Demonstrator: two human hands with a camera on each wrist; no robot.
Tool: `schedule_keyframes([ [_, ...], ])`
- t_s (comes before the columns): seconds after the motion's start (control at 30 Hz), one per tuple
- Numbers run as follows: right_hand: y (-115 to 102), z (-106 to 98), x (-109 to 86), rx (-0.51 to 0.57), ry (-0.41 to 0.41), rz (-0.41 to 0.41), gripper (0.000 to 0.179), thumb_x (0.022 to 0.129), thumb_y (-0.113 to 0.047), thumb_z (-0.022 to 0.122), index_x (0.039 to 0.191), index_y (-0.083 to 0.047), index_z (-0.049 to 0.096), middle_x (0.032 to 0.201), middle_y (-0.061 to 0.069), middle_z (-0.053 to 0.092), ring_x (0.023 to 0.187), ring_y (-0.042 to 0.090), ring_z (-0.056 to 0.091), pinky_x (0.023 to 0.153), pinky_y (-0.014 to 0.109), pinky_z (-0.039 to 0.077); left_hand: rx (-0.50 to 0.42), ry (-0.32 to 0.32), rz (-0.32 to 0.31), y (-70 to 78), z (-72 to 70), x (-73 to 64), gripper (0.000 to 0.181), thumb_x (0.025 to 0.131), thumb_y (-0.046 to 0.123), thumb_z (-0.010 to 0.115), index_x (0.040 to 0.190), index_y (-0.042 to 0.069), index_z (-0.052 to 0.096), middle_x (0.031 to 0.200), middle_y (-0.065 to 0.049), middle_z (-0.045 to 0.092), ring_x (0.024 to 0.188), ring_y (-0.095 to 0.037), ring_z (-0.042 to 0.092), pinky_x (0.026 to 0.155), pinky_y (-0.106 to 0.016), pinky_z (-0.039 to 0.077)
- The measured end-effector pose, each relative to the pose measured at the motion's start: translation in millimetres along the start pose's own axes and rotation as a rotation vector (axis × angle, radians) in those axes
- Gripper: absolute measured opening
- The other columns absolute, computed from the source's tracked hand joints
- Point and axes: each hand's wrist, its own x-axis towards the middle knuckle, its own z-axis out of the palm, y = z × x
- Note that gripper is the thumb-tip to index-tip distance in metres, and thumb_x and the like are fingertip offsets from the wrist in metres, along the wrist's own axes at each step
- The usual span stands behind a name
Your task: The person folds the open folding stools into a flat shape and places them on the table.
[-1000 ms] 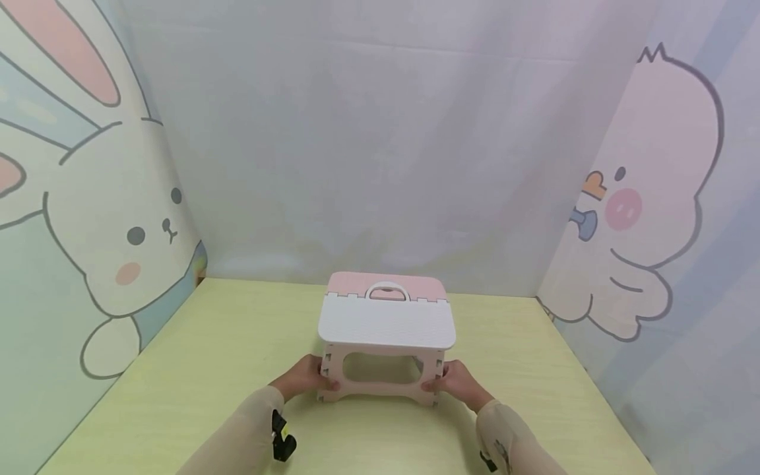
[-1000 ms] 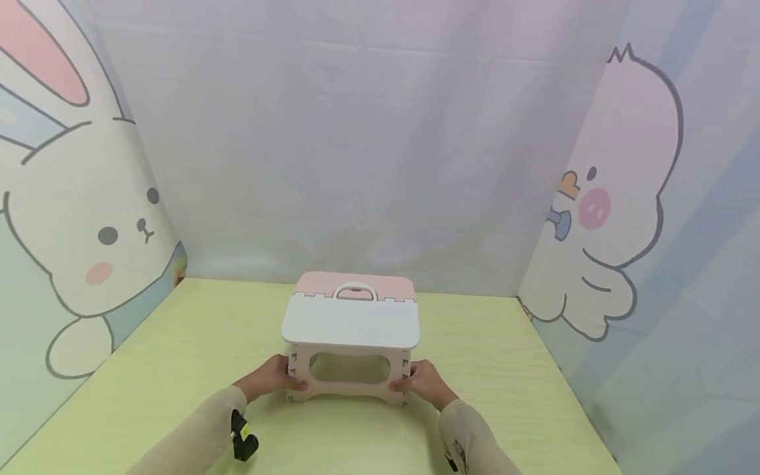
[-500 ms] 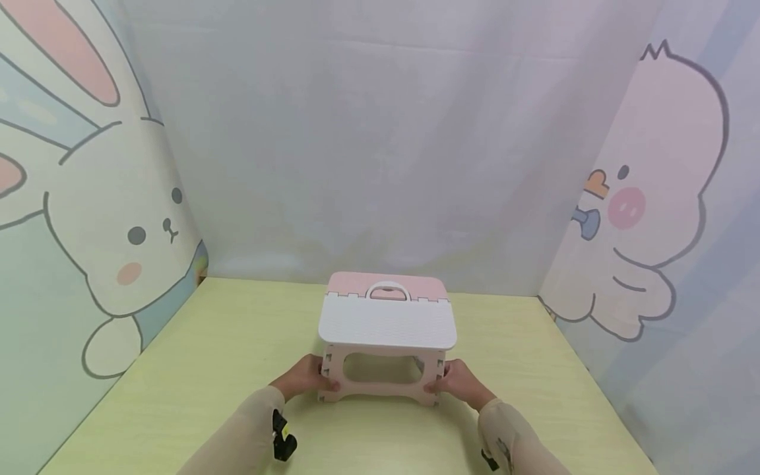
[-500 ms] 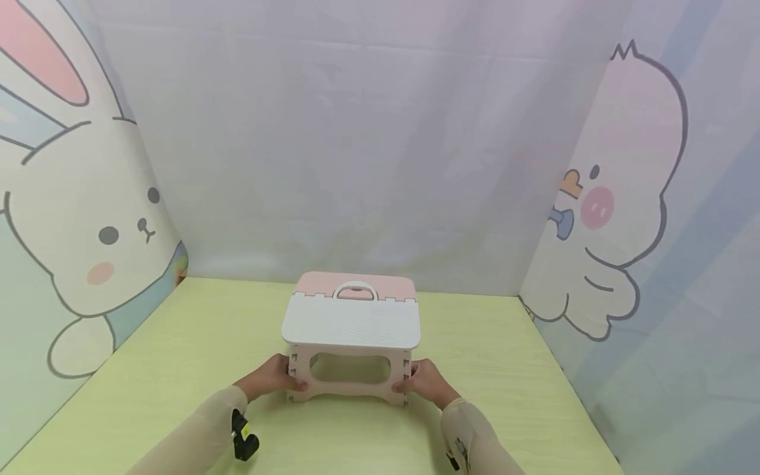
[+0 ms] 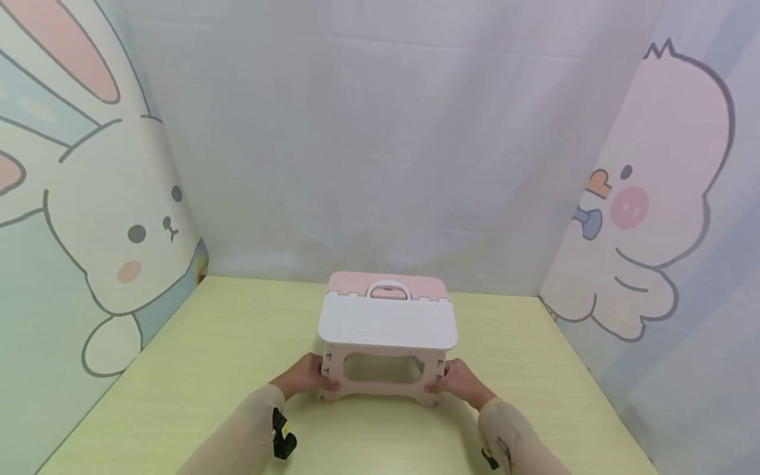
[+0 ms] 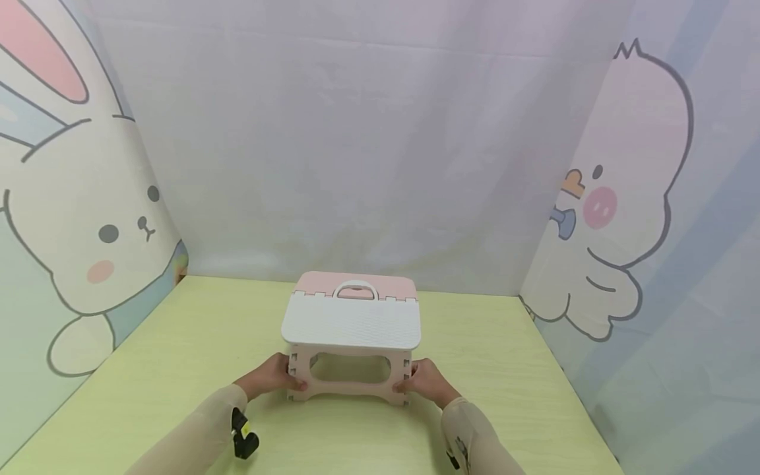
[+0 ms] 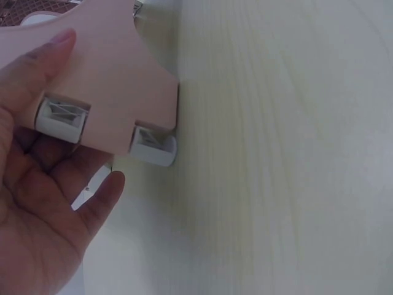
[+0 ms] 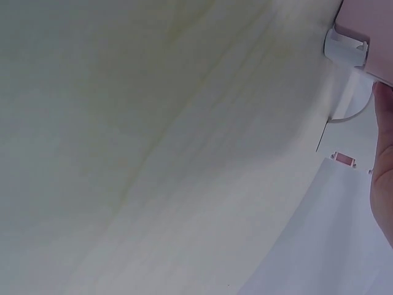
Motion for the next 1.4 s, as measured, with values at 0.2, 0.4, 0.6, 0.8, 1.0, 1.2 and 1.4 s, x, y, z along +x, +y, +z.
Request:
schedule_keyframes([
  [0.2, 1.7, -0.8, 1.1, 0.013, -0.005, -0.008, 0.02, 0.07, -0.009, 0.079, 0.081, 0.004, 0.068, 0.08, 0.008, 0.07, 0.071, 0.013, 0.055, 0.068, 0.031, 0.047, -0.014, -0.01, 0.006, 0.8, -1.1, 0.4, 0.041, 0.071, 0.011, 0.084, 0.106, -0.005, 0.066, 0.1, -0.015, 0.069, 0.09, -0.026, 0.066, 0.085, -0.046, 0.05],
  [0.4, 2.4, -0.7, 1.4, 0.021, -0.011, -0.009, 0.02, 0.069, -0.009, 0.079, 0.081, 0.004, 0.068, 0.079, 0.008, 0.07, 0.07, 0.013, 0.056, 0.067, 0.031, 0.048, -0.026, -0.028, 0.017, -1.1, -1.5, 0.7, 0.043, 0.072, 0.011, 0.083, 0.108, -0.006, 0.065, 0.102, -0.016, 0.069, 0.092, -0.027, 0.066, 0.086, -0.046, 0.05],
  [0.6, 2.5, -0.8, 2.3, 0.016, -0.01, -0.01, 0.02, 0.069, -0.009, 0.079, 0.08, 0.003, 0.067, 0.077, 0.007, 0.07, 0.069, 0.013, 0.056, 0.066, 0.031, 0.048, -0.03, -0.023, 0.013, -1.5, -1.6, 0.9, 0.044, 0.072, 0.011, 0.083, 0.108, -0.005, 0.065, 0.103, -0.017, 0.069, 0.093, -0.027, 0.065, 0.086, -0.047, 0.05],
  [0.8, 4.3, -1.1, 3.2, 0.014, -0.017, -0.01, 0.02, 0.069, -0.009, 0.078, 0.08, 0.003, 0.068, 0.078, 0.007, 0.07, 0.07, 0.013, 0.056, 0.067, 0.031, 0.047, -0.059, -0.048, 0.042, -3.6, -2.3, 0.6, 0.045, 0.073, 0.01, 0.082, 0.11, -0.006, 0.064, 0.105, -0.018, 0.068, 0.094, -0.029, 0.065, 0.087, -0.048, 0.049],
  [1.0, 4.4, -0.7, 3.0, 0.014, -0.019, -0.007, 0.02, 0.068, -0.009, 0.078, 0.08, 0.003, 0.068, 0.078, 0.006, 0.07, 0.07, 0.013, 0.056, 0.067, 0.031, 0.047, -0.081, -0.063, 0.06, -5.2, -2.7, 0.0, 0.044, 0.073, 0.009, 0.082, 0.11, -0.006, 0.064, 0.105, -0.018, 0.068, 0.094, -0.029, 0.065, 0.087, -0.048, 0.049],
  [1.2, 2.8, -1.0, 2.4, 0.007, -0.019, -0.005, 0.019, 0.068, -0.009, 0.079, 0.079, 0.003, 0.067, 0.078, 0.006, 0.07, 0.07, 0.013, 0.055, 0.067, 0.031, 0.047, -0.053, -0.038, 0.027, -2.5, -1.6, 0.4, 0.043, 0.072, 0.009, 0.083, 0.108, -0.006, 0.065, 0.103, -0.017, 0.069, 0.093, -0.028, 0.065, 0.086, -0.047, 0.049],
  [1.4, 3.1, -1.6, 2.8, 0.004, -0.025, -0.018, 0.019, 0.069, -0.009, 0.078, 0.079, 0.003, 0.067, 0.079, 0.006, 0.07, 0.07, 0.013, 0.054, 0.067, 0.031, 0.047, -0.063, -0.042, 0.021, -2.1, -1.9, 0.4, 0.044, 0.072, 0.008, 0.083, 0.109, -0.006, 0.065, 0.104, -0.017, 0.069, 0.093, -0.028, 0.065, 0.087, -0.047, 0.049],
])
